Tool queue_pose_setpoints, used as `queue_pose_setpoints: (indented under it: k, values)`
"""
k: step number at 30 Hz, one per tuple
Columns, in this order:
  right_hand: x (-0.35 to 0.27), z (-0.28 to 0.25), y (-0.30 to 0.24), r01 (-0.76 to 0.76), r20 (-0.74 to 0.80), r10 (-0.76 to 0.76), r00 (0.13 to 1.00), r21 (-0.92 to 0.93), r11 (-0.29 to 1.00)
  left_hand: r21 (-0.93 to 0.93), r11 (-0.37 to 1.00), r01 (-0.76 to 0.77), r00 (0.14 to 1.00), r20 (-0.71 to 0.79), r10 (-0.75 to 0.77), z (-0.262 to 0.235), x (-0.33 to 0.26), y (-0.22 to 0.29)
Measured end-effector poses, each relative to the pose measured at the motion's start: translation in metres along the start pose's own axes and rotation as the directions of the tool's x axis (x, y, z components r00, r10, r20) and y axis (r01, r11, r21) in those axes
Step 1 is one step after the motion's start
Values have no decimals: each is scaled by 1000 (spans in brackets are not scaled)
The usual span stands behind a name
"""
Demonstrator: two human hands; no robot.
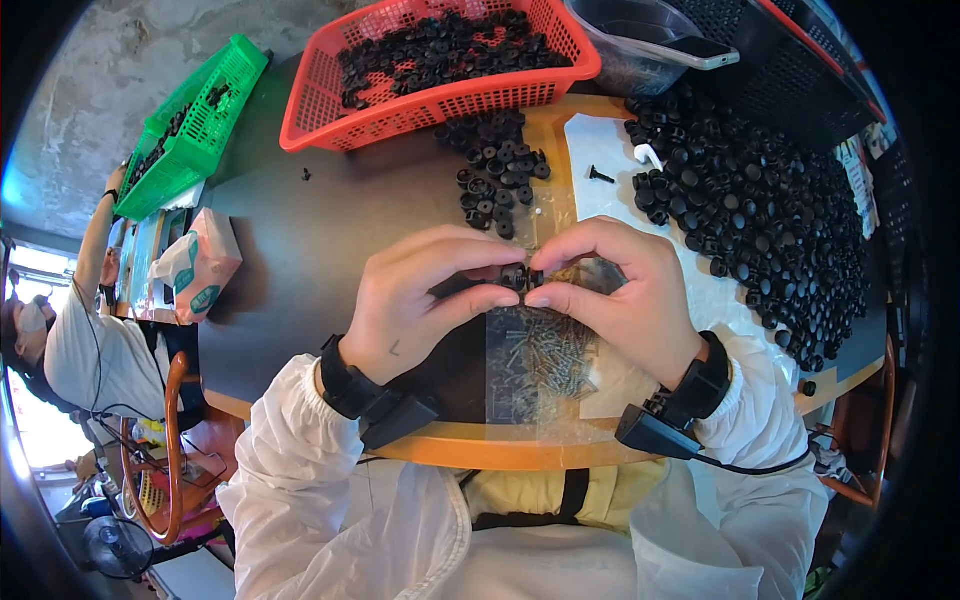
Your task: The recorder is assembling small black plastic components by inserting pins into them at a manufacturing desk.
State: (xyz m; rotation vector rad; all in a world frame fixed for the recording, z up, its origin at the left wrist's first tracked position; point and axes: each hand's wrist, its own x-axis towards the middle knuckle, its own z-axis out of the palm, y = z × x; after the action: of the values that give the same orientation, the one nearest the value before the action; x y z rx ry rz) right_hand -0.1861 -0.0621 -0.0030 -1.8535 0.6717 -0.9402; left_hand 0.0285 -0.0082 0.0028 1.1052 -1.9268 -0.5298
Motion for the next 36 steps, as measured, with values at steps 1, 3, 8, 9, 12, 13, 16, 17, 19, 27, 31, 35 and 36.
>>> queue_pose_setpoints:
  k: [1, 3, 8, 9, 12, 13, 16, 17, 19, 27, 31, 35, 36]
  values:
    - [0, 0, -1, -2, -3, 1, 1000, -11, 1000, 9, 1000, -9, 1000, 4, 9, 0, -1, 0]
    - [-1, 0, 0, -4, -7, 4, 1000, -18, 1000, -24, 999, 35, 999, -9, -35, 3, -2, 2]
    - [-1, -2, 0, 11, 12, -11, 1000, -1, 1000, -56, 992, 110, 994, -15, -111, 4, -4, 6]
    - [-1, -1, 0, 11, 14, -11, 1000, 0, 1000, -59, 992, 107, 994, -15, -109, 4, -4, 5]
    - [-1, -1, -1, -27, 14, 27, 1000, 45, 999, -61, 990, 124, 992, -1, -124, 2, -4, 6]
    - [-1, -1, 0, -35, 16, 35, 999, 39, 999, -61, 988, 141, 990, 15, -140, 2, -4, 7]
    - [0, -1, 1, -46, 26, 45, 999, 40, 998, -54, 993, 109, 994, 13, -108, 2, -3, 6]
    - [0, -1, 1, -48, 32, 47, 998, 45, 998, -53, 992, 111, 994, 12, -110, 2, -3, 6]
    - [0, -1, 1, -36, 30, 35, 999, 36, 999, -59, 993, 102, 995, 12, -101, 2, -4, 4]
    - [-1, -3, 1, -27, 29, 27, 999, -12, 1000, -53, 993, 108, 994, 12, -108, 1, -4, 4]
    - [-1, -1, 3, 6, 31, -5, 1000, -12, 1000, -45, 994, 100, 995, 34, -98, 1, -7, 1]
    - [-1, 1, -4, -55, -22, 58, 998, 118, 991, -215, 959, 186, 980, -29, -196, 13, -11, 4]
    - [-1, 1, -3, -54, -23, 57, 998, 118, 992, -346, 919, 190, 973, -56, -222, 16, -13, 3]
